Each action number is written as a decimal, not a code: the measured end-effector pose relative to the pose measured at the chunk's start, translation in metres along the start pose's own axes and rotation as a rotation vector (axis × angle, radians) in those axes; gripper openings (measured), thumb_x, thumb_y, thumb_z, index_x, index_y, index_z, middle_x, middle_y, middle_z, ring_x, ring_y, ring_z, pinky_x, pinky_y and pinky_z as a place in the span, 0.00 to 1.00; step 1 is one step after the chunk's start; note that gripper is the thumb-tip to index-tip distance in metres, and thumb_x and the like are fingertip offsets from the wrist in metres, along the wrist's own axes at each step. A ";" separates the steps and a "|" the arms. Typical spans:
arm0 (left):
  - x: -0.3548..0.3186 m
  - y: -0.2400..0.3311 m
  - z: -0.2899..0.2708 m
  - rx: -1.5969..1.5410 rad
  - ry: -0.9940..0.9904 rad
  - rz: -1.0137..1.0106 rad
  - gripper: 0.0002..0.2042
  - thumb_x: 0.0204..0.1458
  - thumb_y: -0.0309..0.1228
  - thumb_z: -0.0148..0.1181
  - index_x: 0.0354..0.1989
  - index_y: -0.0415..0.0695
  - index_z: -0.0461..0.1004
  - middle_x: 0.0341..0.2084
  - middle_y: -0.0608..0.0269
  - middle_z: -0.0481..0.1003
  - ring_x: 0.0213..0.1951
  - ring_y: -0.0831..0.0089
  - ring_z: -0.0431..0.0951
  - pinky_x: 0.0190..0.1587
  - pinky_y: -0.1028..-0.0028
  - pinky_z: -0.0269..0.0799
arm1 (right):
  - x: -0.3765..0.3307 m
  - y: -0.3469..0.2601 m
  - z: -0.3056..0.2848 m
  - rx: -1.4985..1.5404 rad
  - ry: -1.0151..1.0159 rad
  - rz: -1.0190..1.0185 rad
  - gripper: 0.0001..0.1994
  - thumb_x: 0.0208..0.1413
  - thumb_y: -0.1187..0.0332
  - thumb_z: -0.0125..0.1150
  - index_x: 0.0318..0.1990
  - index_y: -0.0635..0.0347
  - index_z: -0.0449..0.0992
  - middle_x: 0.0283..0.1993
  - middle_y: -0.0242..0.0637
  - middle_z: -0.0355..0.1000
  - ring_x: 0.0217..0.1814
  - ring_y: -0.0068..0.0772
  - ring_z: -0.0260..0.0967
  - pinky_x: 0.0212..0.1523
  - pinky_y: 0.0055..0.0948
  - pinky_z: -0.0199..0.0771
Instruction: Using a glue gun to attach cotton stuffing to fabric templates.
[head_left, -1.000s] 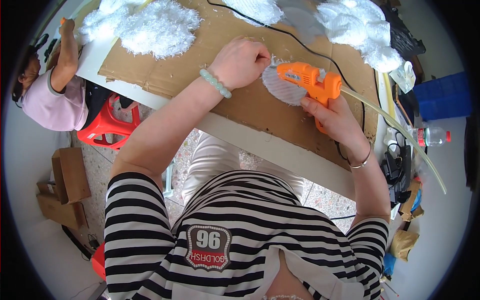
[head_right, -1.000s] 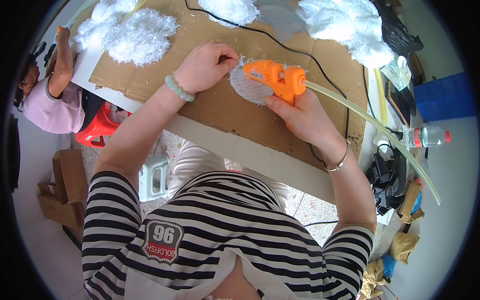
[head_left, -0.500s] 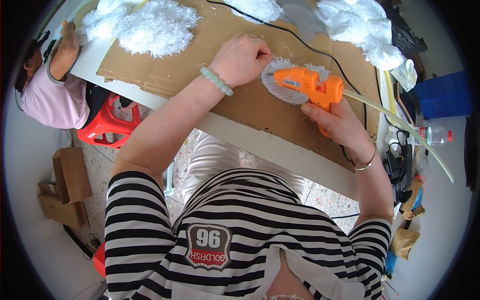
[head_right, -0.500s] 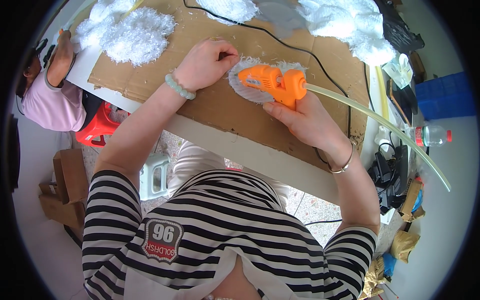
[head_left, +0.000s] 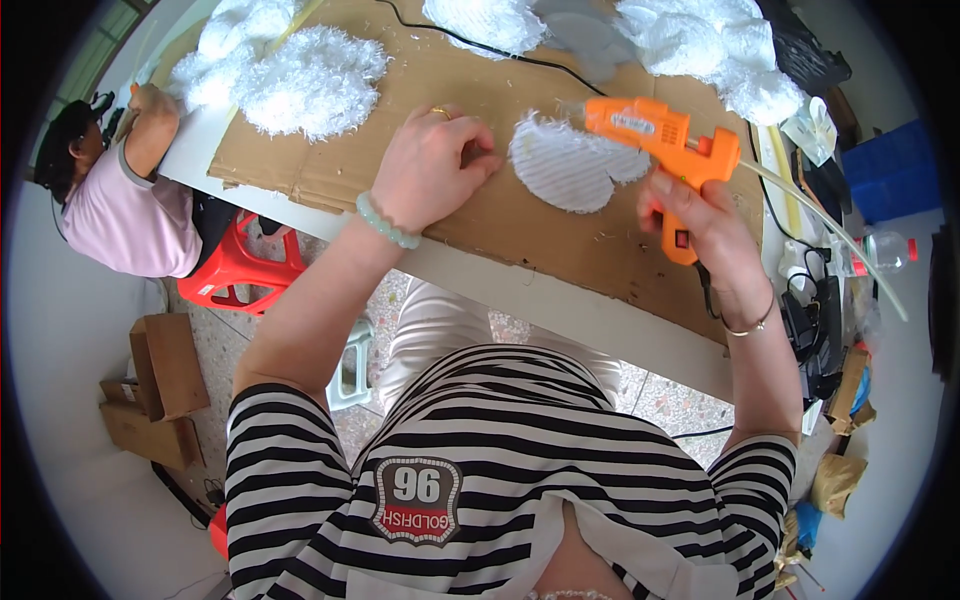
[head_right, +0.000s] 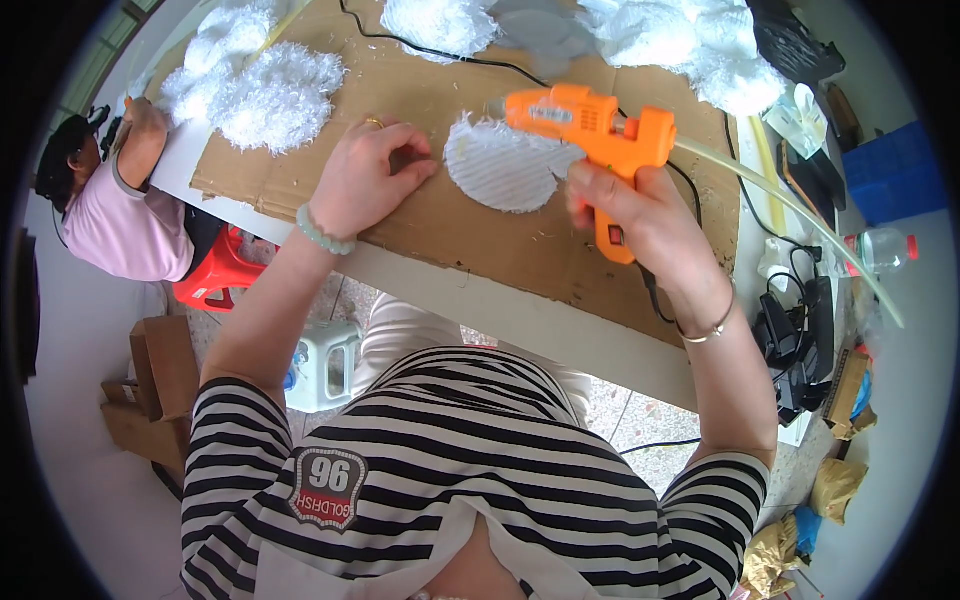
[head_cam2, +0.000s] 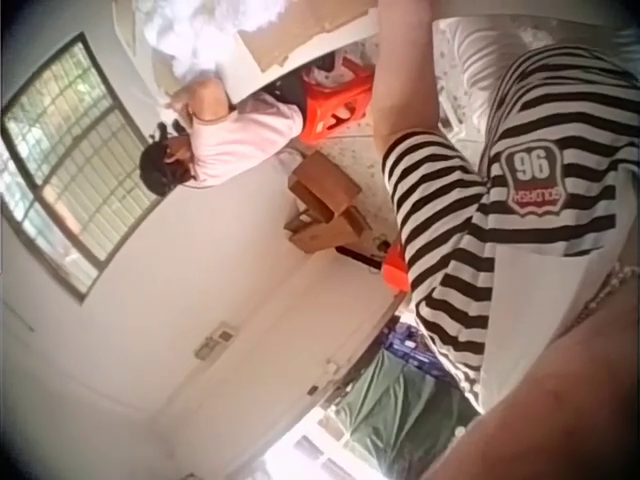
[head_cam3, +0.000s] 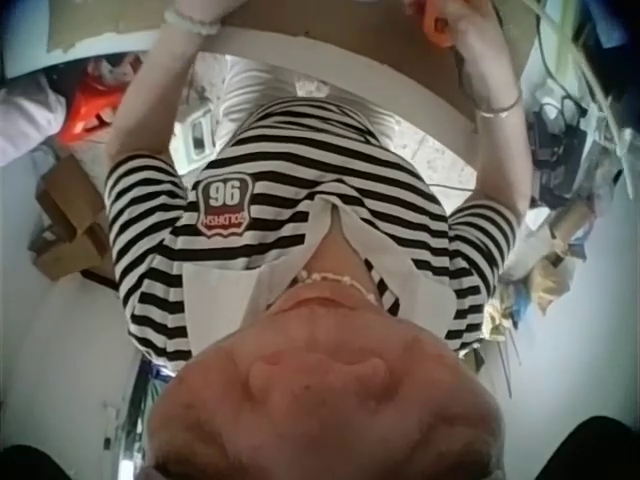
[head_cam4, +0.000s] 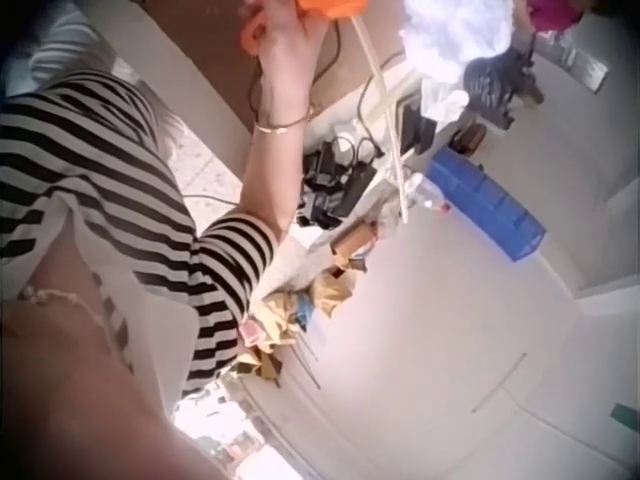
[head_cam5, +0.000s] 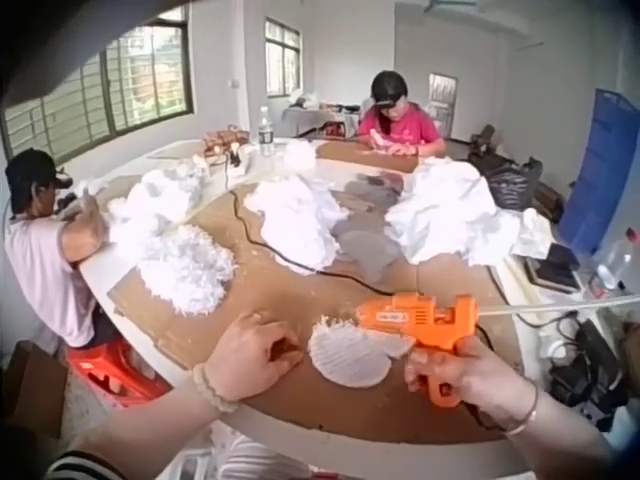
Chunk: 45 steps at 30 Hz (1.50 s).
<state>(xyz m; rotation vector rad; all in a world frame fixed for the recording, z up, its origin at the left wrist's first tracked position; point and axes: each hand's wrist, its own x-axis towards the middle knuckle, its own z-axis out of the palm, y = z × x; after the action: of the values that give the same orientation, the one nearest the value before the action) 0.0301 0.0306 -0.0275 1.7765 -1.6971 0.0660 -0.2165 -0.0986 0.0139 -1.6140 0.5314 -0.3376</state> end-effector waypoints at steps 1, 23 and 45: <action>0.000 0.002 0.002 -0.004 0.013 -0.009 0.02 0.39 0.26 0.60 0.23 0.42 0.74 0.17 0.62 0.74 0.27 0.64 0.73 0.41 0.67 0.66 | 0.001 0.000 0.005 0.044 0.055 0.013 0.11 0.58 0.62 0.50 0.39 0.61 0.68 0.29 0.30 0.68 0.32 0.23 0.67 0.33 0.23 0.66; 0.019 0.004 0.026 -0.066 0.025 -0.022 0.05 0.42 0.22 0.62 0.30 0.43 0.78 0.26 0.61 0.75 0.30 0.70 0.72 0.32 0.75 0.69 | 0.015 0.031 0.021 0.426 0.217 -0.070 0.12 0.61 0.64 0.45 0.42 0.66 0.67 0.41 0.38 0.67 0.48 0.38 0.70 0.51 0.34 0.71; 0.002 0.021 0.016 -0.017 -0.006 -0.053 0.04 0.40 0.24 0.61 0.26 0.43 0.76 0.21 0.59 0.74 0.30 0.60 0.73 0.35 0.67 0.69 | 0.015 0.031 0.021 0.400 0.226 -0.057 0.12 0.61 0.64 0.45 0.42 0.66 0.67 0.41 0.37 0.67 0.47 0.36 0.70 0.50 0.31 0.71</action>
<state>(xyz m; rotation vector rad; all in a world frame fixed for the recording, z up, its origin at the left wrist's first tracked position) 0.0050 0.0224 -0.0295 1.8090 -1.6491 0.0230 -0.1973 -0.0902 -0.0207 -1.2116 0.5496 -0.6334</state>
